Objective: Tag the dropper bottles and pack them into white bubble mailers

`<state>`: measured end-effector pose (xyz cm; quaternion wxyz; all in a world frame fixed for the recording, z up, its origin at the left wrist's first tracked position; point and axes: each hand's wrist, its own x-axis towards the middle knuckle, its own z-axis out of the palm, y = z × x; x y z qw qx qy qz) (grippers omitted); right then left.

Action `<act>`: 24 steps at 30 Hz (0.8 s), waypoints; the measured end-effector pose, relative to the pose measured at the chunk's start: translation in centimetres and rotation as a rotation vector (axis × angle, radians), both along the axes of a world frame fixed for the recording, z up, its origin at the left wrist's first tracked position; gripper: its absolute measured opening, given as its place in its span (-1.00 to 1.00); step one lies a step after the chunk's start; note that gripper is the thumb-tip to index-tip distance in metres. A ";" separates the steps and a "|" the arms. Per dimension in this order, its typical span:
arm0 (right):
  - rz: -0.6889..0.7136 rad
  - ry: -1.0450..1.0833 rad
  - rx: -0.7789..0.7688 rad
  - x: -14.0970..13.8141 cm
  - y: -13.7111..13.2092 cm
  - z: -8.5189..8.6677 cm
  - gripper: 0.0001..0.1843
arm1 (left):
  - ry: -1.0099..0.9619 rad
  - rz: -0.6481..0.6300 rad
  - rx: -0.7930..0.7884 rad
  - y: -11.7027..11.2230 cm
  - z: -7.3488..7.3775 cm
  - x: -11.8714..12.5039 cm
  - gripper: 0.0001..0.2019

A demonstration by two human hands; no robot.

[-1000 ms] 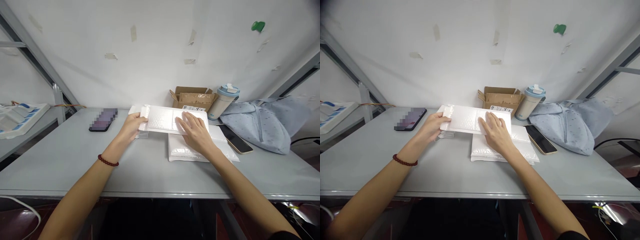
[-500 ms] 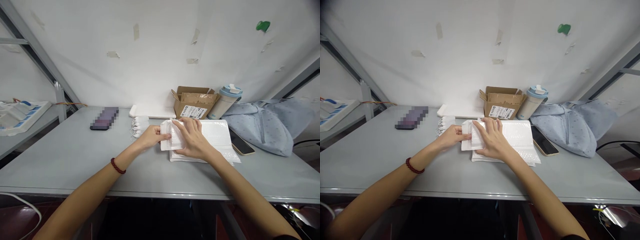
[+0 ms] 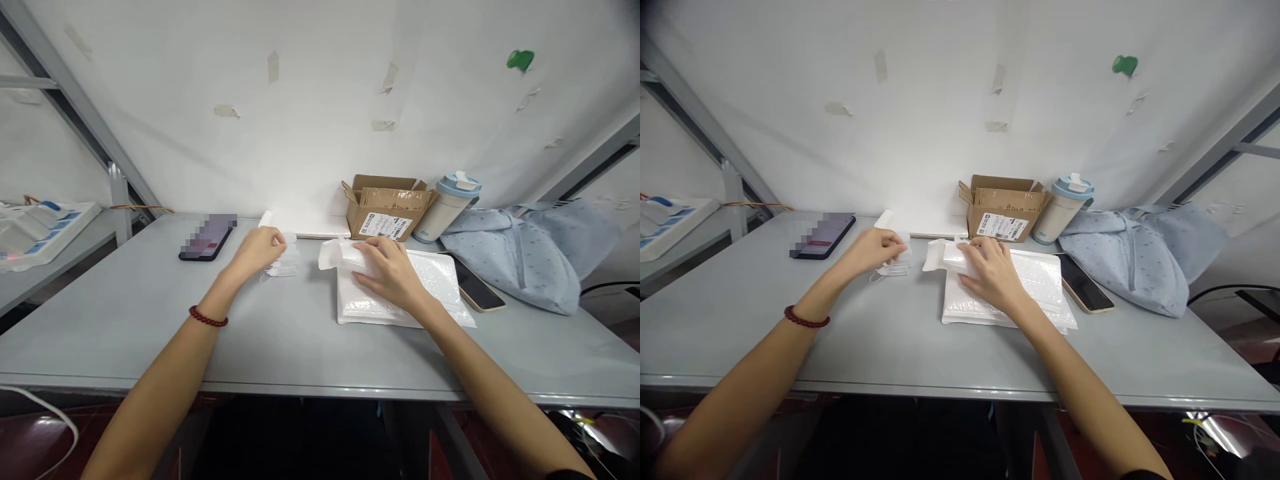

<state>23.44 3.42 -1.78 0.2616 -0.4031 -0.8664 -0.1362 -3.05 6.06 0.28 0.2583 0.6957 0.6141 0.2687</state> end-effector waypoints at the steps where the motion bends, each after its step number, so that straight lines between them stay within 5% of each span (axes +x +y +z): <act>1: -0.011 0.007 -0.024 0.1 0.1 0.0 -0.56 | 0.135 0.067 0.068 0.3 0.1 -1.0 -0.91; 6: -0.048 0.004 -0.153 0.2 0.3 -0.2 -0.55 | 0.359 0.028 -0.096 1.0 -0.3 -4.0 -0.74; 10: -0.058 -0.008 -0.195 0.0 0.4 -0.3 -0.54 | 0.482 0.088 -0.019 1.0 -1.0 -3.9 -0.71; 24: -0.048 -0.029 -0.198 0.1 0.4 -0.3 -0.55 | 0.334 0.146 0.086 1.6 -1.5 -4.1 -0.89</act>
